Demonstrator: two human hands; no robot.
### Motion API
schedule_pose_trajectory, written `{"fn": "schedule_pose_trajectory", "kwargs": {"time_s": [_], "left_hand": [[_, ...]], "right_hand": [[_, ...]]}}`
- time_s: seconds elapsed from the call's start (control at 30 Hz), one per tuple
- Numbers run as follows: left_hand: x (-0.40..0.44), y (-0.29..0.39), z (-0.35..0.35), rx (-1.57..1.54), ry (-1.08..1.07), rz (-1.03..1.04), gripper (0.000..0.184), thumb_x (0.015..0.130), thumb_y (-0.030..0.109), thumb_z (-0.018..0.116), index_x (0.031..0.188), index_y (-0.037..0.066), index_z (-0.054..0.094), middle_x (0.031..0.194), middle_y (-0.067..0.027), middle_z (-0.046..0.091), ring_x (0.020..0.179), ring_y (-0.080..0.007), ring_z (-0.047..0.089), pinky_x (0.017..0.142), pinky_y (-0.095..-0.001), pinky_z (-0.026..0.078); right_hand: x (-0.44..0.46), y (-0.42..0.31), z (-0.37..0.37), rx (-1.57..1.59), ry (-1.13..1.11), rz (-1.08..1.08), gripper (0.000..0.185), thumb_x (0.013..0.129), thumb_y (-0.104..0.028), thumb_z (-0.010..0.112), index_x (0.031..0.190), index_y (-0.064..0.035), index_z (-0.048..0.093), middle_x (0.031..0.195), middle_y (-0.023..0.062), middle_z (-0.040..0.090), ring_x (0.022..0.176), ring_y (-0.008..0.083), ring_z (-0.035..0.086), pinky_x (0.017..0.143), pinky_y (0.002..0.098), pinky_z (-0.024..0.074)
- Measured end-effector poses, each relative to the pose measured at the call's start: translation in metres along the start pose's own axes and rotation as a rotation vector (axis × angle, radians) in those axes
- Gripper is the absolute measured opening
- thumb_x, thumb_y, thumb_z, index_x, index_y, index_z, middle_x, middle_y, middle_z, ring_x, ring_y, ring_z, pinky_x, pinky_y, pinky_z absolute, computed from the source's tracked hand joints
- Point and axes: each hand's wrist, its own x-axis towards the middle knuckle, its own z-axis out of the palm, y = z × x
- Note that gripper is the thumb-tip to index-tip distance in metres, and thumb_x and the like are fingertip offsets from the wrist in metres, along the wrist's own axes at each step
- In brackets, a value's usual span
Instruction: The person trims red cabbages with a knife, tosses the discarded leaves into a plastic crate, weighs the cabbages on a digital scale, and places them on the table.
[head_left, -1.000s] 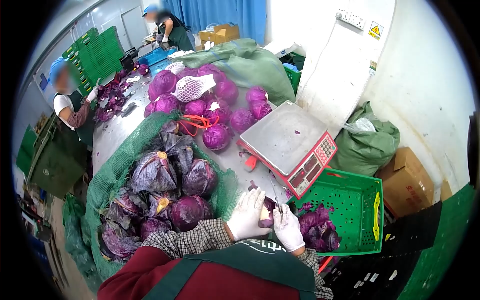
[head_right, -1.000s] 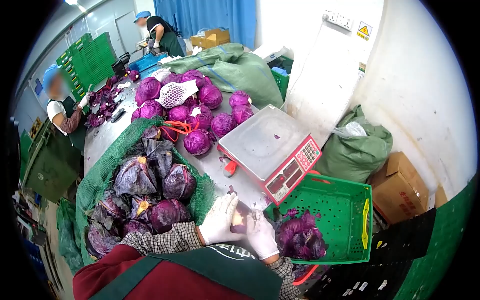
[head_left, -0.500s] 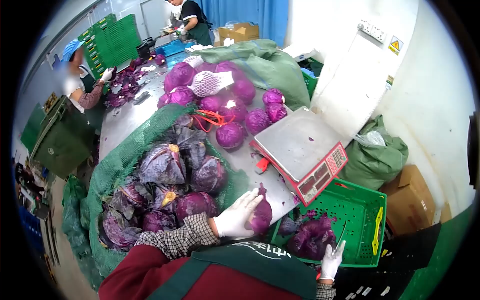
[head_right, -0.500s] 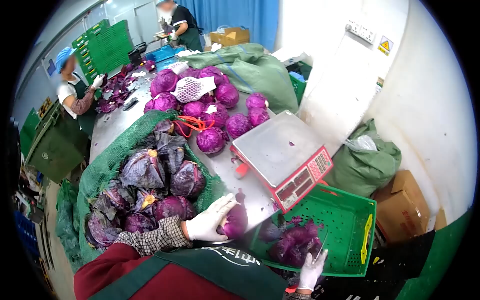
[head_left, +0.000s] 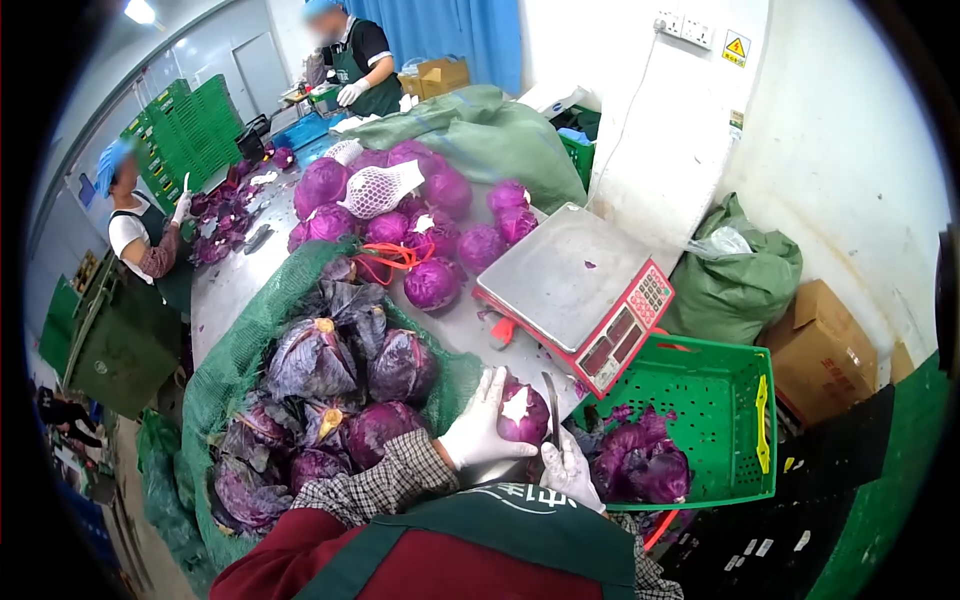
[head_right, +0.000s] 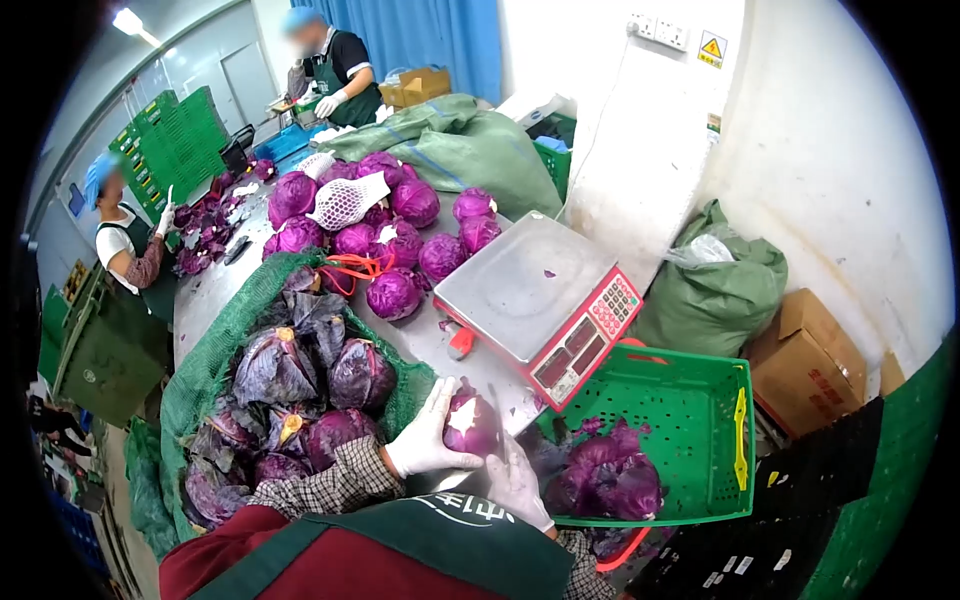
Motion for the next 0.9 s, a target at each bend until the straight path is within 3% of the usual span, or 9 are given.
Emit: {"fn": "schedule_pose_trajectory", "kwargs": {"time_s": [0.1, 0.17, 0.2, 0.37, 0.57, 0.7, 0.8, 0.87, 0.9], "left_hand": [[0.002, 0.004, 0.006, 0.036, -0.018, 0.027, 0.121, 0.063, 0.048, 0.080, 0.145, -0.010, 0.013, 0.146, -0.0344, 0.023, 0.137, -0.0451, 0.025, 0.115, -0.0443, 0.023], [0.002, 0.016, 0.004, 0.058, -0.042, 0.003, 0.116, 0.064, 0.044, 0.080, 0.144, -0.011, 0.016, 0.143, -0.0350, 0.029, 0.135, -0.0459, 0.029, 0.113, -0.0457, 0.026], [0.001, 0.018, 0.006, 0.110, -0.052, 0.015, 0.116, 0.064, 0.045, 0.080, 0.143, -0.011, 0.017, 0.142, -0.0341, 0.030, 0.135, -0.0449, 0.030, 0.113, -0.0447, 0.027], [0.003, 0.029, 0.008, 0.247, -0.068, 0.049, 0.107, 0.065, 0.044, 0.078, 0.139, -0.013, 0.026, 0.138, -0.0352, 0.035, 0.132, -0.0456, 0.034, 0.112, -0.0446, 0.028], [0.007, 0.033, 0.013, 0.324, -0.044, 0.050, 0.105, 0.065, 0.045, 0.077, 0.137, -0.013, 0.028, 0.136, -0.0359, 0.036, 0.129, -0.0477, 0.036, 0.111, -0.0470, 0.029], [0.004, 0.033, 0.018, 0.314, -0.034, 0.068, 0.103, 0.064, 0.045, 0.077, 0.136, -0.012, 0.031, 0.137, -0.0362, 0.035, 0.129, -0.0491, 0.034, 0.109, -0.0512, 0.029], [-0.010, 0.024, 0.017, 0.237, 0.032, 0.181, 0.104, 0.062, 0.039, 0.081, 0.137, -0.011, 0.029, 0.138, -0.0343, 0.034, 0.129, -0.0482, 0.034, 0.110, -0.0512, 0.029], [-0.022, -0.001, 0.009, 0.089, -0.010, 0.250, 0.107, 0.065, 0.039, 0.082, 0.140, -0.009, 0.024, 0.143, -0.0324, 0.028, 0.136, -0.0456, 0.026, 0.114, -0.0513, 0.022], [-0.029, -0.007, 0.001, 0.073, -0.045, 0.252, 0.108, 0.065, 0.039, 0.082, 0.141, -0.009, 0.022, 0.145, -0.0320, 0.026, 0.138, -0.0444, 0.024, 0.115, -0.0515, 0.020]], "right_hand": [[-0.007, -0.021, -0.009, 0.036, -0.031, 0.052, 0.054, 0.098, -0.032, 0.053, 0.139, -0.0010, 0.040, 0.119, 0.0120, 0.055, 0.067, 0.0116, 0.057, 0.059, 0.0257, 0.0475], [0.001, -0.033, -0.021, -0.481, 0.016, -0.116, 0.055, 0.099, -0.033, 0.048, 0.140, 0.0025, 0.037, 0.133, 0.0235, 0.049, 0.111, 0.0313, 0.058, 0.094, 0.0360, 0.0469], [0.005, -0.048, -0.024, -0.346, -0.067, 0.051, 0.054, 0.100, -0.031, 0.044, 0.140, 0.0051, 0.036, 0.140, 0.0289, 0.041, 0.133, 0.0391, 0.038, 0.111, 0.0397, 0.0295], [0.017, -0.056, -0.017, -0.611, -0.147, -0.035, 0.053, 0.097, -0.023, 0.044, 0.141, 0.0049, 0.033, 0.136, 0.0293, 0.044, 0.116, 0.0399, 0.054, 0.089, 0.0410, 0.0505], [0.028, -0.068, -0.013, -0.786, -0.143, 0.046, 0.046, 0.095, -0.021, 0.048, 0.136, 0.0007, 0.043, 0.121, 0.0254, 0.057, 0.086, 0.0378, 0.066, 0.069, 0.0416, 0.0550], [0.049, -0.065, -0.016, -0.881, -0.070, 0.042, 0.026, 0.096, -0.020, 0.047, 0.103, -0.0017, 0.064, 0.087, 0.0188, 0.067, 0.072, 0.0340, 0.066, 0.062, 0.0402, 0.0544], [0.056, -0.027, -0.039, -0.676, 0.086, -0.081, 0.027, 0.098, -0.019, 0.045, 0.098, 0.0019, 0.062, 0.087, 0.0244, 0.064, 0.080, 0.0380, 0.064, 0.068, 0.0427, 0.0532], [0.044, 0.008, -0.053, -0.795, -0.091, 0.033, 0.032, 0.096, -0.014, 0.042, 0.114, 0.0090, 0.055, 0.110, 0.0264, 0.061, 0.103, 0.0374, 0.060, 0.087, 0.0440, 0.0493], [0.032, 0.024, -0.051, -1.015, 0.034, -0.317, 0.032, 0.091, -0.014, 0.047, 0.112, 0.0085, 0.054, 0.108, 0.0259, 0.061, 0.100, 0.0378, 0.061, 0.080, 0.0429, 0.0512]]}}
